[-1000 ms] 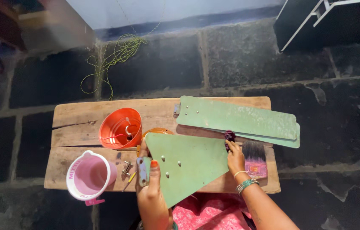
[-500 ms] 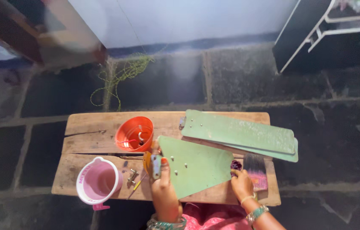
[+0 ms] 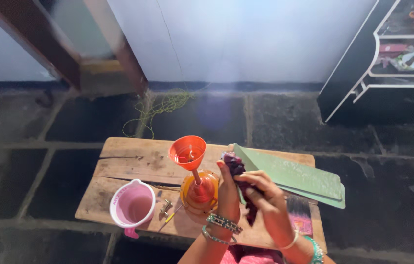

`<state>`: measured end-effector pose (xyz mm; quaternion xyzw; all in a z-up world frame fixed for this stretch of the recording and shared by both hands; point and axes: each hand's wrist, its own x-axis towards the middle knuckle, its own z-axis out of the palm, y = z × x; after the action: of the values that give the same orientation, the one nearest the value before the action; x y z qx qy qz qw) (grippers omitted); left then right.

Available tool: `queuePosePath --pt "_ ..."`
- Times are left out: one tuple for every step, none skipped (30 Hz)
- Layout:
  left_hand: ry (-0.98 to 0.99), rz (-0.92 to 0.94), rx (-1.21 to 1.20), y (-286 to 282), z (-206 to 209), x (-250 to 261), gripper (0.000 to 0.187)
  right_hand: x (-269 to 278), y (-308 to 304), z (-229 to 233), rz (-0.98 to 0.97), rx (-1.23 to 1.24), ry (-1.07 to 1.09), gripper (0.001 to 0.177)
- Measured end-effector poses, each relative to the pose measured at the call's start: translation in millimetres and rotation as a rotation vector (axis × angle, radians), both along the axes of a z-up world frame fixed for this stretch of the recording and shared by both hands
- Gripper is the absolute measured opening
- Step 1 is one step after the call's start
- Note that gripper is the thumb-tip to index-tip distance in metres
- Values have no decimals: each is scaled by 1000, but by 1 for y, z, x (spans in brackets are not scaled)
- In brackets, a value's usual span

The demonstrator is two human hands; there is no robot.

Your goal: The person assembles a ceiling fan by inserting a red string through the orange motor housing and securing it with a metal clip. They then wipe the green fan blades with a dark cloth.

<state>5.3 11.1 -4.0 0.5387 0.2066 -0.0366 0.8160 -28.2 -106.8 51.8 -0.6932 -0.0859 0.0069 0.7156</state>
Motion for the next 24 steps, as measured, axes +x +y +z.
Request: queuePosePath --pt "-173 -16 94 3 -2 3 87 1 -6 6 3 39 -26 30" --pt "-347 -36 187 6 -3 6 84 7 -10 10 -53 -32 -101 28" --pt "-343 -69 248 10 -6 6 79 16 -14 12 -111 -102 -175 27" --pt "-339 -102 308 13 -7 5 76 25 -19 14 -170 -171 -249 26" --pt "-334 -135 372 16 -7 4 72 31 -26 16 -172 -238 -251 35" --pt "-372 -161 478 18 -5 1 66 37 -34 19 -175 -305 -253 44" --pt "-412 -184 585 22 -4 -1 61 41 -39 19 -178 -373 -257 55" --pt "-451 -205 691 26 -2 -2 55 44 -44 18 -114 -389 -286 53" --pt "-531 -200 721 30 3 -1 51 46 -49 19 -47 -406 -311 52" --pt "-611 -195 751 34 9 1 47 47 -53 18 21 -424 -336 51" --pt "-684 -192 776 35 13 -2 44 46 -57 15 4 -422 -304 45" --pt "-661 -125 902 34 17 -4 44 45 -60 10 -13 -420 -273 40" --pt "-632 -55 1029 33 21 -6 45 43 -61 5 -27 -417 -243 35" --pt "-601 17 1155 32 25 -9 46 39 -62 0 -62 -443 -256 34" --pt "-514 18 1168 29 30 -10 48 39 -61 -5 -92 -468 -276 34" --pt "-426 18 1179 25 34 -13 50 37 -59 -9 -123 -492 -297 33" --pt "-342 21 1189 22 37 -15 52 34 -58 -12 -120 -457 -312 34" --pt "-376 59 1160 20 38 -17 53 29 -56 -16 -116 -422 -327 35" --pt "-407 90 1131 17 38 -19 55 23 -54 -19 -115 -386 -335 37" --pt "-439 121 1102 14 37 -19 57 18 -51 -21 -90 -382 -344 40" --pt "-429 165 1162 9 36 -18 61 12 -47 -22 -69 -378 -355 42" --pt "-419 210 1221 3 34 -15 67 6 -42 -21 -48 -374 -365 45" --pt "-414 254 1280 -2 31 -11 73 -1 -36 -21 -46 -387 -377 42" --pt "-440 279 1162 -5 28 -5 72 -8 -31 -23 -45 -401 -389 40"
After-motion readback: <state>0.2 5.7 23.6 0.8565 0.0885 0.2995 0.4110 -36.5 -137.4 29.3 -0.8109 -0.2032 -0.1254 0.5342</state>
